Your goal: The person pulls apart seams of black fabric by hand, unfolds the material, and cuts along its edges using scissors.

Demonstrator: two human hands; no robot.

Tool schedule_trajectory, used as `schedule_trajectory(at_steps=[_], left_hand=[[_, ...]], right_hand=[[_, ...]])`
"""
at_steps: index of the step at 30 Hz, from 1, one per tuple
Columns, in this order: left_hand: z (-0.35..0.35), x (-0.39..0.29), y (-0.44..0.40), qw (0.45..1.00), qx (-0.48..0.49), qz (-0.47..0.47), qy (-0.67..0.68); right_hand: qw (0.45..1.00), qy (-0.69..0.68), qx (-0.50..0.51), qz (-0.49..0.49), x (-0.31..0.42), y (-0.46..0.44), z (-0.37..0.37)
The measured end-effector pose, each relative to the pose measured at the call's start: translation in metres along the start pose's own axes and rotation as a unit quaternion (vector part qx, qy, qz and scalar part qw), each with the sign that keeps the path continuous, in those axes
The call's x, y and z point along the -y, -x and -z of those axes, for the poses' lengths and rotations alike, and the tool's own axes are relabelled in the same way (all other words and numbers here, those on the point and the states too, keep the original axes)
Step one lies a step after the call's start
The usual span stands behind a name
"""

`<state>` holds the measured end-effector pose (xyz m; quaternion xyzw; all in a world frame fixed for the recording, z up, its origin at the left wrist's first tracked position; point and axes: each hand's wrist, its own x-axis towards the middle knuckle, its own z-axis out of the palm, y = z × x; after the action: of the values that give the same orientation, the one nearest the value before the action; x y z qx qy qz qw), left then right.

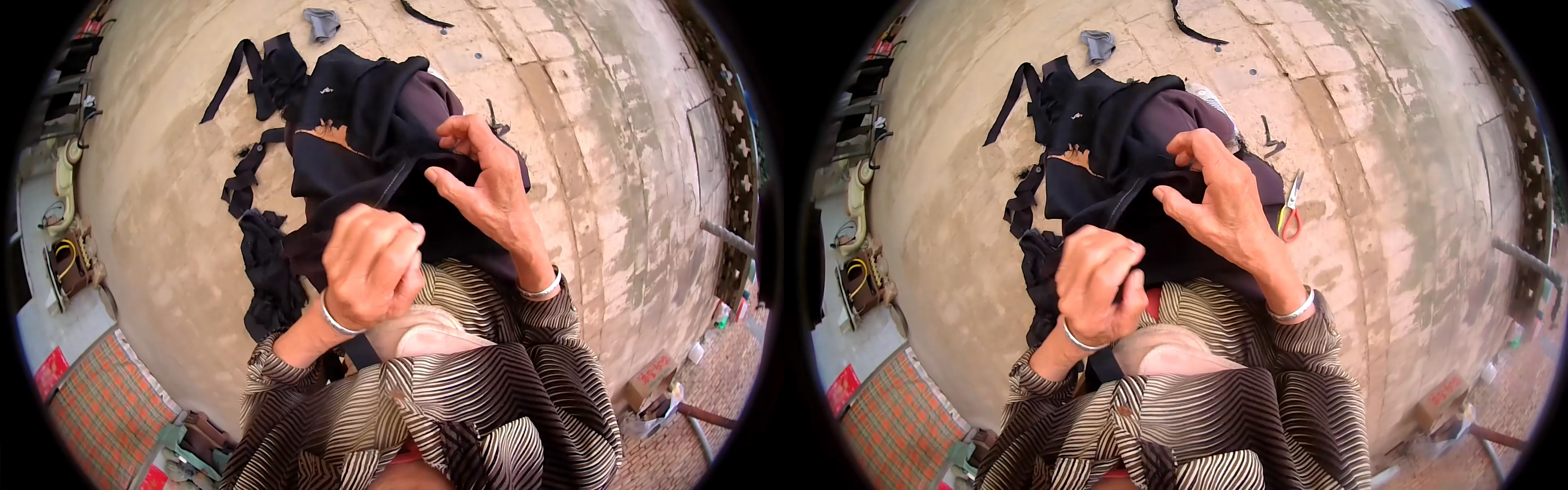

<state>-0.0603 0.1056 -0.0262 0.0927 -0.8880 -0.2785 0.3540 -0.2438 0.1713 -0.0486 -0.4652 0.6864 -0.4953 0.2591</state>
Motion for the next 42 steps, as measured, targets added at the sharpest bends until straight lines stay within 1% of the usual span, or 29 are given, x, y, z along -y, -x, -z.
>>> schedule_trajectory(at_steps=[2, 3, 4, 6, 7, 8, 9, 10, 11, 12, 13, 14, 15, 16, 17, 18, 20, 22, 23, 24, 26, 28, 30, 32, 35, 37, 38, 40, 42], left_hand=[[-0.009, -0.009, 0.012, 0.989, 0.037, 0.122, 0.075], [-0.016, -0.013, 0.018, 0.961, 0.045, 0.237, 0.139], [-0.018, -0.014, 0.019, 0.922, 0.068, 0.318, 0.212], [-0.026, -0.007, 0.027, 0.891, 0.084, 0.361, 0.262], [-0.029, -0.006, 0.032, 0.891, 0.084, 0.362, 0.262], [-0.032, -0.005, 0.035, 0.854, 0.067, 0.415, 0.307], [-0.034, -0.004, 0.036, 0.811, 0.051, 0.466, 0.351], [-0.034, -0.001, 0.035, 0.811, 0.052, 0.466, 0.351], [-0.033, 0.002, 0.035, 0.783, 0.025, 0.484, 0.391], [-0.034, 0.005, 0.034, 0.752, -0.002, 0.500, 0.429], [-0.037, 0.008, 0.038, 0.722, -0.024, 0.515, 0.462], [-0.038, 0.009, 0.037, 0.720, -0.027, 0.516, 0.463], [-0.039, 0.010, 0.035, 0.688, -0.071, 0.522, 0.499], [-0.039, 0.012, 0.033, 0.654, -0.113, 0.525, 0.533], [-0.041, 0.018, 0.032, 0.611, -0.130, 0.534, 0.569], [-0.042, 0.022, 0.030, 0.610, -0.129, 0.534, 0.570], [-0.042, 0.028, 0.024, 0.634, -0.188, 0.492, 0.566], [-0.039, 0.029, 0.016, 0.624, -0.202, 0.490, 0.575], [-0.038, 0.029, 0.014, 0.639, -0.222, 0.506, 0.535], [-0.038, 0.029, 0.013, 0.652, -0.240, 0.522, 0.494], [-0.039, 0.027, 0.017, 0.652, -0.254, 0.529, 0.480], [-0.041, 0.023, 0.019, 0.725, -0.265, 0.461, 0.437], [-0.038, 0.022, 0.019, 0.723, -0.256, 0.462, 0.446], [-0.039, 0.022, 0.018, 0.745, -0.272, 0.426, 0.435], [-0.033, 0.021, 0.016, 0.738, -0.255, 0.429, 0.453], [-0.032, 0.019, 0.015, 0.739, -0.253, 0.425, 0.457], [-0.031, 0.019, 0.014, 0.739, -0.251, 0.420, 0.462], [-0.028, 0.018, 0.014, 0.734, -0.240, 0.423, 0.474], [-0.027, 0.018, 0.013, 0.729, -0.228, 0.424, 0.486]], right_hand=[[0.999, 0.039, -0.004, 0.009, 0.005, -0.003, 0.001], [0.997, 0.080, -0.012, 0.016, 0.007, -0.005, 0.000], [0.997, 0.079, -0.013, 0.019, 0.008, -0.009, -0.001], [0.970, 0.181, -0.069, 0.149, 0.009, -0.015, -0.006], [0.960, 0.205, -0.054, 0.181, 0.011, -0.019, -0.008], [0.960, 0.205, -0.055, 0.182, 0.010, -0.022, -0.009], [0.963, 0.192, -0.013, 0.189, 0.007, -0.024, -0.012], [0.964, 0.177, 0.030, 0.194, 0.002, -0.025, -0.014], [0.968, 0.133, 0.023, 0.212, -0.008, -0.028, -0.019], [0.968, 0.133, 0.025, 0.212, -0.012, -0.027, -0.020], [0.985, 0.060, 0.037, 0.154, -0.016, -0.026, -0.021], [0.994, -0.014, 0.050, 0.096, -0.018, -0.025, -0.021], [0.996, -0.067, 0.039, 0.045, -0.013, -0.024, -0.021], [0.996, -0.067, 0.040, 0.044, -0.014, -0.023, -0.022], [0.989, -0.146, 0.029, -0.019, -0.017, -0.023, -0.023], [0.971, -0.223, 0.017, -0.082, -0.019, -0.022, -0.023], [0.973, -0.216, 0.008, -0.082, -0.017, -0.021, -0.024], [0.971, -0.218, 0.008, -0.097, -0.016, -0.018, -0.024], [0.971, -0.217, 0.007, -0.098, -0.016, -0.017, -0.025], [0.973, -0.214, 0.002, -0.084, -0.017, -0.016, -0.025], [0.975, -0.211, -0.004, -0.069, -0.020, -0.013, -0.026], [0.974, -0.220, -0.036, -0.044, -0.026, -0.011, -0.029], [0.972, -0.230, -0.034, -0.045, -0.029, -0.008, -0.029], [0.970, -0.238, -0.034, -0.044, -0.030, -0.008, -0.027], [0.968, -0.247, -0.023, -0.030, -0.022, -0.007, -0.028], [0.991, -0.081, -0.070, 0.087, -0.007, -0.009, -0.027], [0.991, -0.081, -0.070, 0.086, -0.006, -0.010, -0.026], [0.980, 0.030, -0.035, 0.195, -0.006, -0.011, -0.023], [0.978, 0.057, -0.027, 0.199, -0.002, -0.011, -0.024]])
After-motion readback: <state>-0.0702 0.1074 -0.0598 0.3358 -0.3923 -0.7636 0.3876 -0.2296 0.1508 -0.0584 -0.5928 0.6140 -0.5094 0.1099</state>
